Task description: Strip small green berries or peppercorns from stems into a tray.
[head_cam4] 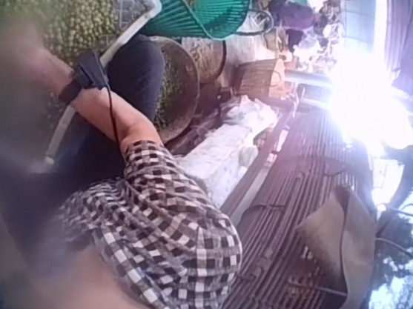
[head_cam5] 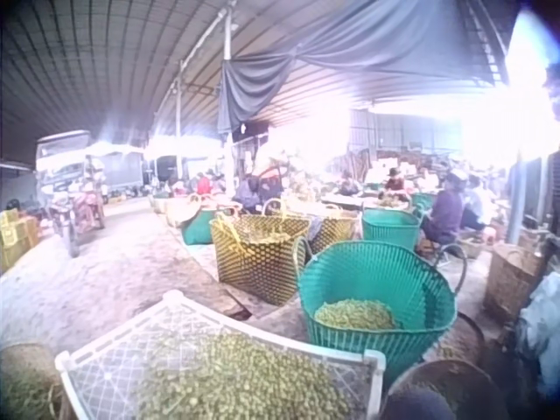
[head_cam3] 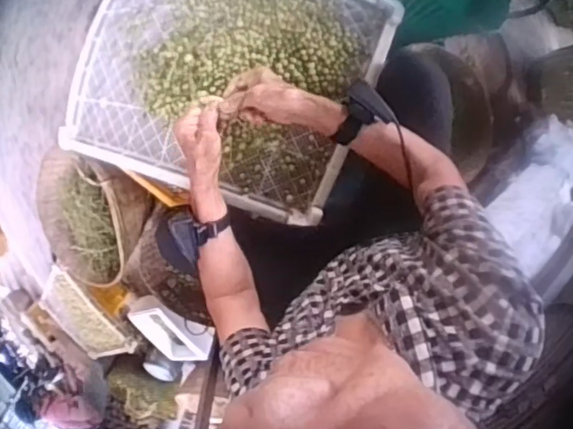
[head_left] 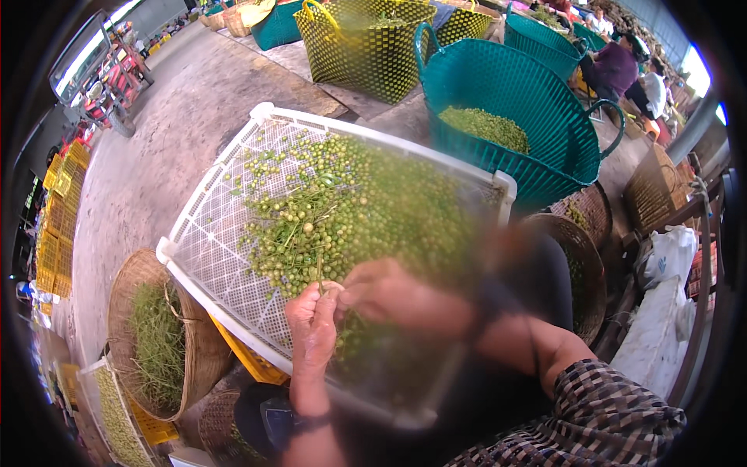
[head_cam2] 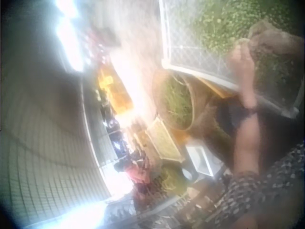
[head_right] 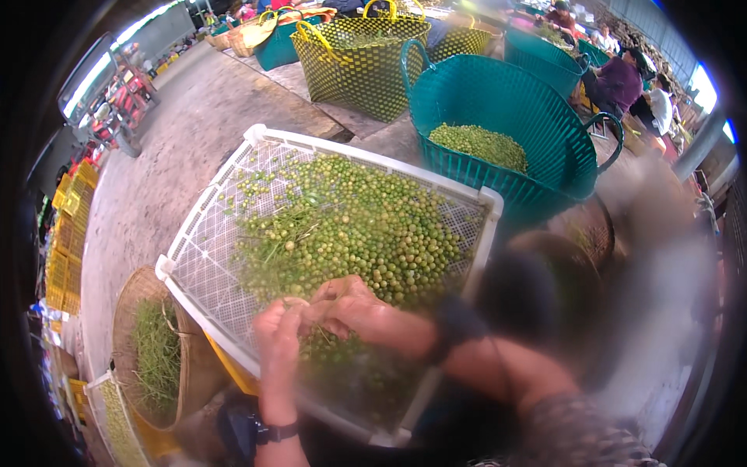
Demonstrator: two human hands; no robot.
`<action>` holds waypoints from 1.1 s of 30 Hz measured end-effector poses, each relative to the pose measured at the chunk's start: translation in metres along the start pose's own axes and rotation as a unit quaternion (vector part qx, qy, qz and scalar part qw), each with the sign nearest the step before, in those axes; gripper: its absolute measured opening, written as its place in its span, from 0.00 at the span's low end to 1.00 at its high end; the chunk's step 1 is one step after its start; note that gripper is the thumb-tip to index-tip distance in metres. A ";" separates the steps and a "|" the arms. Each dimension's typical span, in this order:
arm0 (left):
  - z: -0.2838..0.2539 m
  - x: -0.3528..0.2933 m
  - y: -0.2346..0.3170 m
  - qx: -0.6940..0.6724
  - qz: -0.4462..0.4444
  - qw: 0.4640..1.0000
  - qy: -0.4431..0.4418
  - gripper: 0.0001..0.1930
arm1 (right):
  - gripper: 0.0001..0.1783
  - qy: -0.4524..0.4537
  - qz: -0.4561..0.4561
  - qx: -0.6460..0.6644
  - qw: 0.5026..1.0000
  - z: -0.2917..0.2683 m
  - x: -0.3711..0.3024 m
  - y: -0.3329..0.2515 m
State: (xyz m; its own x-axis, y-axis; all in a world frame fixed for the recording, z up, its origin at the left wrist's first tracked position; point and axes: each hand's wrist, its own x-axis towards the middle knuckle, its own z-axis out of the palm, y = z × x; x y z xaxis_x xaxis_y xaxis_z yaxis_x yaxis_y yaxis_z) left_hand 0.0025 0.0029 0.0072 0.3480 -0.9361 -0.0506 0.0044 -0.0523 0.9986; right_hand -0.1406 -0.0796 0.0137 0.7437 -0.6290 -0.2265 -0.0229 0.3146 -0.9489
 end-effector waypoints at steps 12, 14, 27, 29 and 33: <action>0.002 0.004 -0.005 -0.087 -0.033 0.995 0.029 0.05 | 0.09 0.048 0.031 0.085 0.995 0.003 0.003 0.005; 0.001 0.004 -0.006 -0.040 -0.023 0.998 0.045 0.06 | 0.10 0.023 0.024 0.050 0.998 0.000 0.005 0.007; -0.010 0.004 -0.010 -0.145 -0.084 0.982 0.092 0.06 | 0.07 0.074 0.072 0.133 0.986 -0.001 -0.003 0.016; -0.001 0.009 -0.010 -0.149 -0.079 0.981 0.100 0.06 | 0.09 -0.003 0.019 0.140 0.990 -0.010 -0.012 0.026; 0.008 0.015 -0.008 0.073 0.015 0.993 0.093 0.08 | 0.16 -0.103 0.018 0.097 0.990 -0.017 -0.012 0.030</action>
State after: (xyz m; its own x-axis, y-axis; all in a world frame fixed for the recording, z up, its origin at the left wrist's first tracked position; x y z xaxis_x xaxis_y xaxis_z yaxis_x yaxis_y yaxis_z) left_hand 0.0007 -0.0135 -0.0019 0.5132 -0.8583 -0.0041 -0.1394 -0.0881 0.9863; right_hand -0.1615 -0.0747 -0.0153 0.8653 -0.4630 -0.1919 0.0617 0.4784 -0.8760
